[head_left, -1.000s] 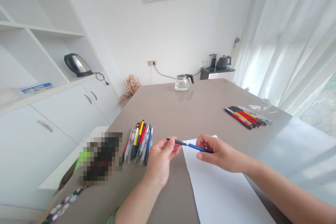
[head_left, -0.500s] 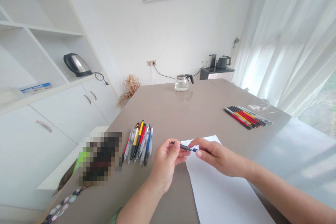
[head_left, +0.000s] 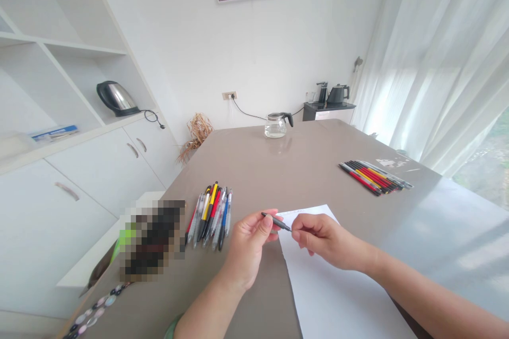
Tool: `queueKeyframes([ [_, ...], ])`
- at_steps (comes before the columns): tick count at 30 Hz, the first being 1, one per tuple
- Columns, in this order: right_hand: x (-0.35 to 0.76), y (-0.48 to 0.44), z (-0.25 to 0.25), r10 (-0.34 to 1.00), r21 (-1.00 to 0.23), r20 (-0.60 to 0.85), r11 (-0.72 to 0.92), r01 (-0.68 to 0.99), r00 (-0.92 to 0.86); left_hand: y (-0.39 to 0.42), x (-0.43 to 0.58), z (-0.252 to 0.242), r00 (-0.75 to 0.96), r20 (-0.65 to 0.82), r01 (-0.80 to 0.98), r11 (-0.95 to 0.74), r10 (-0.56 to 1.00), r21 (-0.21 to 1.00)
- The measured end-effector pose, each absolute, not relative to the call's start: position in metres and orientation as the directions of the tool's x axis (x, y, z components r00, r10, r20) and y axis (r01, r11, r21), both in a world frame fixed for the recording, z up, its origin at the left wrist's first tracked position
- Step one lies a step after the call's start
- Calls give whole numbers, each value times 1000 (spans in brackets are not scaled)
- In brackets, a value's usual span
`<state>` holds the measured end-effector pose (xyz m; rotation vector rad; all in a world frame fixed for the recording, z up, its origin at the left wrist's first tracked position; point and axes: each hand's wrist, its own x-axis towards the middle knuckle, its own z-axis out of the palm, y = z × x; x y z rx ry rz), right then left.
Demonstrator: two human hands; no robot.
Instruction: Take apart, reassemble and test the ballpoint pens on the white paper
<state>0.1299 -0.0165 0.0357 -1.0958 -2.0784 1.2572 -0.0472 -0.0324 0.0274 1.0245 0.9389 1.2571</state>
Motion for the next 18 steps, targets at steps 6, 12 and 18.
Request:
queueKeyframes([
  [6, 128, -15, 38, 826, -906, 32, 262, 334, -562, -34, -46, 30, 178, 38, -289, 16, 983, 957],
  [12, 132, -15, 36, 806, -922, -26, 210, 326, -591, -28, -52, 26, 84, 42, -398, -5, 996, 917],
  [18, 134, -15, 34, 803, -930, -45, 183, 318, -594, -23, -59, 29, 47, 66, -471, -36, 997, 881],
])
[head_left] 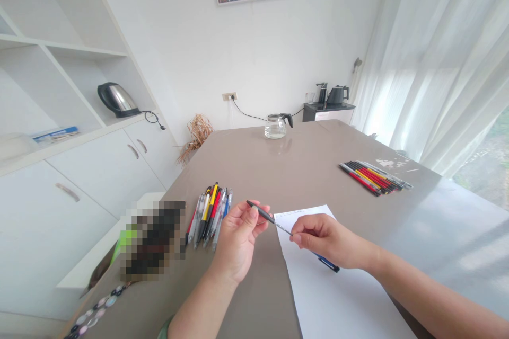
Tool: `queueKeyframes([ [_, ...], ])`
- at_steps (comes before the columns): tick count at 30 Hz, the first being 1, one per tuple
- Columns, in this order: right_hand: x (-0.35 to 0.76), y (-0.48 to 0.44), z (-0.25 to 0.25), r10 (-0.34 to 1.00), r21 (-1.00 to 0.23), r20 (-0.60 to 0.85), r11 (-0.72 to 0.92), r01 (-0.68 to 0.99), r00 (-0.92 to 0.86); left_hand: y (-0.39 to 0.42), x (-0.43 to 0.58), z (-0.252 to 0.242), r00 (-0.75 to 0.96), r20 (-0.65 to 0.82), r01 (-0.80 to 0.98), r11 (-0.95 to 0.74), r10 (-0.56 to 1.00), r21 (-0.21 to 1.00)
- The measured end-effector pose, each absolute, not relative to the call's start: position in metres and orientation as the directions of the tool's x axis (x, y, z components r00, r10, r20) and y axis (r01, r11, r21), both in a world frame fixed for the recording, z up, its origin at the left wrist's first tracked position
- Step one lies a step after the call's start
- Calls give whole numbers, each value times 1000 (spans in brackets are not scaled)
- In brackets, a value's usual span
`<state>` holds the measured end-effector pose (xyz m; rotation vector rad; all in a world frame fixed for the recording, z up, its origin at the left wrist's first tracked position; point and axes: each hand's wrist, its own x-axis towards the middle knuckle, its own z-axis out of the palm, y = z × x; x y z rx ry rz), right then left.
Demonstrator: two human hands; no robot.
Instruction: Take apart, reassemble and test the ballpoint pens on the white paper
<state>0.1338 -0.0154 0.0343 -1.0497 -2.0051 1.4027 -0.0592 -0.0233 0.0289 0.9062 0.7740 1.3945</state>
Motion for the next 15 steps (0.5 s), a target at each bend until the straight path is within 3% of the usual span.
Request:
queueKeyframes([
  [11, 135, -16, 36, 797, -931, -74, 160, 328, -600, -18, -65, 31, 3, 20, -576, -14, 1000, 817],
  [13, 136, -14, 36, 821, -938, -81, 129, 322, -565, -13, -70, 28, -44, -17, -514, -8, 999, 858],
  [15, 138, -10, 35, 864, -946, -70, 101, 307, -499, -8, -75, 24, -86, -51, -342, 18, 995, 940],
])
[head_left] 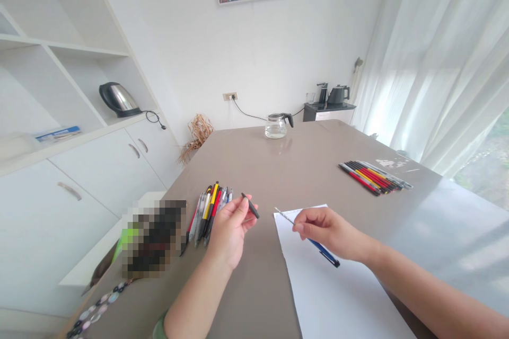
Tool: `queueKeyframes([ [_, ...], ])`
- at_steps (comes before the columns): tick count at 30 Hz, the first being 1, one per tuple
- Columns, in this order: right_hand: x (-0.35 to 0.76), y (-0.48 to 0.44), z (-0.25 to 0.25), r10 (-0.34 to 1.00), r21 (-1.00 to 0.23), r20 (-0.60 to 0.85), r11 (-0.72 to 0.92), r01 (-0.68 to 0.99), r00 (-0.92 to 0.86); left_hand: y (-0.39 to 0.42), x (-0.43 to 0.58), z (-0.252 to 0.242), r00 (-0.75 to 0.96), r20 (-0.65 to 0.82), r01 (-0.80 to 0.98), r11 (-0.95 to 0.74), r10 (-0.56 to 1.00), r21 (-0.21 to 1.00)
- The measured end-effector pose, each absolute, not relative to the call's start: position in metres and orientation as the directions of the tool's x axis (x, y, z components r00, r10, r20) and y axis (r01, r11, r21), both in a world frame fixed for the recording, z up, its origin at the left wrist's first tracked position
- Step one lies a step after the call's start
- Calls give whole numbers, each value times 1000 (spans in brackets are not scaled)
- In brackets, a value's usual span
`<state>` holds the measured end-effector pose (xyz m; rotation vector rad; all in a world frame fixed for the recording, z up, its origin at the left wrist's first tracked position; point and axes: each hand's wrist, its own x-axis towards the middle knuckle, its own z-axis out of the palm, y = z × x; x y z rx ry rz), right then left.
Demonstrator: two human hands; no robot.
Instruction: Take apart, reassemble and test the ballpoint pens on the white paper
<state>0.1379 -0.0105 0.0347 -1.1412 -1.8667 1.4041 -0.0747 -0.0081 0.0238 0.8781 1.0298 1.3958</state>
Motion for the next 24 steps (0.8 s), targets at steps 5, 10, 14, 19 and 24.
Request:
queueKeyframes([
  [5, 146, 0, 32, 929, -989, -73, -19, 148, -363, 1, -77, 21, -113, -51, 274, 80, 992, 959],
  [10, 151, 6, 30, 938, -997, -83, -80, 21, -337, 30, -65, 22, -129, 15, 517, 55, 992, 854],
  [14, 154, 8, 28, 944, -996, -79, -85, -6, -319, 62, -55, 10, -128, 93, 704, 24, 987, 709],
  [19, 157, 11, 26, 953, -997, -64, -76, -30, -296, 75, -51, -7, -84, 121, 818, -1, 989, 575],
  [24, 157, 11, 28, 947, -997, -70, -78, -12, -314, 71, -54, -9, -67, 135, 834, -19, 989, 552],
])
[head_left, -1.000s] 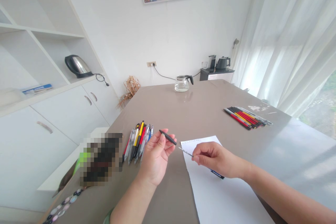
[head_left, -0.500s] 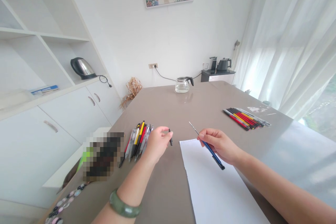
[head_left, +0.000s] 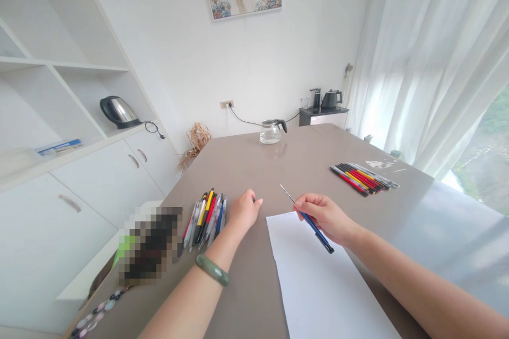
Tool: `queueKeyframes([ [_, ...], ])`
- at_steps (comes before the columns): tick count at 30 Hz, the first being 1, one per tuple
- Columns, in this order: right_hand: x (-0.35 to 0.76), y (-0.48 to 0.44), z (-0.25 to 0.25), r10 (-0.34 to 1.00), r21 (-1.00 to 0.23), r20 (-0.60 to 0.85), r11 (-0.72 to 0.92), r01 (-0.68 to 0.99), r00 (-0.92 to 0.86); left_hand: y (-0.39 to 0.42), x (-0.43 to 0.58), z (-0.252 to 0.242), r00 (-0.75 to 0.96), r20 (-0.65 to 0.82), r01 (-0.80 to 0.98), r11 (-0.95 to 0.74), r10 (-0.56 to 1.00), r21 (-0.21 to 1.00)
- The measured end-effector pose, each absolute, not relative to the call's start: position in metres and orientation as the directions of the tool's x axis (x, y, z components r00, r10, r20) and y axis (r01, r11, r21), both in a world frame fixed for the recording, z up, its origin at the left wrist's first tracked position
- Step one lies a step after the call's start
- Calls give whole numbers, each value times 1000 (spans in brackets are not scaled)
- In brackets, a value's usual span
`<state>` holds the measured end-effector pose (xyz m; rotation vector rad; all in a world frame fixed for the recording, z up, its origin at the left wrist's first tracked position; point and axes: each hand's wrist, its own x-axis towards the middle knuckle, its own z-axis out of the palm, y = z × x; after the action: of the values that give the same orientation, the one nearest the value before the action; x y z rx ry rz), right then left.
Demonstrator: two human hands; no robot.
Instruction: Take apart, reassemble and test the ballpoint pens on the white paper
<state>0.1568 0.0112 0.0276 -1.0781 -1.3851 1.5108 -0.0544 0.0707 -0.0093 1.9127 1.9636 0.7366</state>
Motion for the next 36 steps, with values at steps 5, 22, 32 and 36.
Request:
queueKeyframes([
  [5, 156, 9, 29, 945, -995, -92, -101, -10, -314, 63, -58, -3, -61, 164, 782, -55, 985, 621],
  [22, 130, -12, 31, 894, -976, 13, 110, 191, -447, -45, -18, 24, 257, -238, -248, 302, 937, 921],
  [32, 127, -13, 24, 911, -915, 105, 246, 319, -399, -42, -24, 20, 257, -191, -248, 256, 947, 934],
  [36, 126, -12, 26, 921, -938, 89, 205, 278, -379, -42, -25, 19, 215, -191, -168, 229, 958, 959],
])
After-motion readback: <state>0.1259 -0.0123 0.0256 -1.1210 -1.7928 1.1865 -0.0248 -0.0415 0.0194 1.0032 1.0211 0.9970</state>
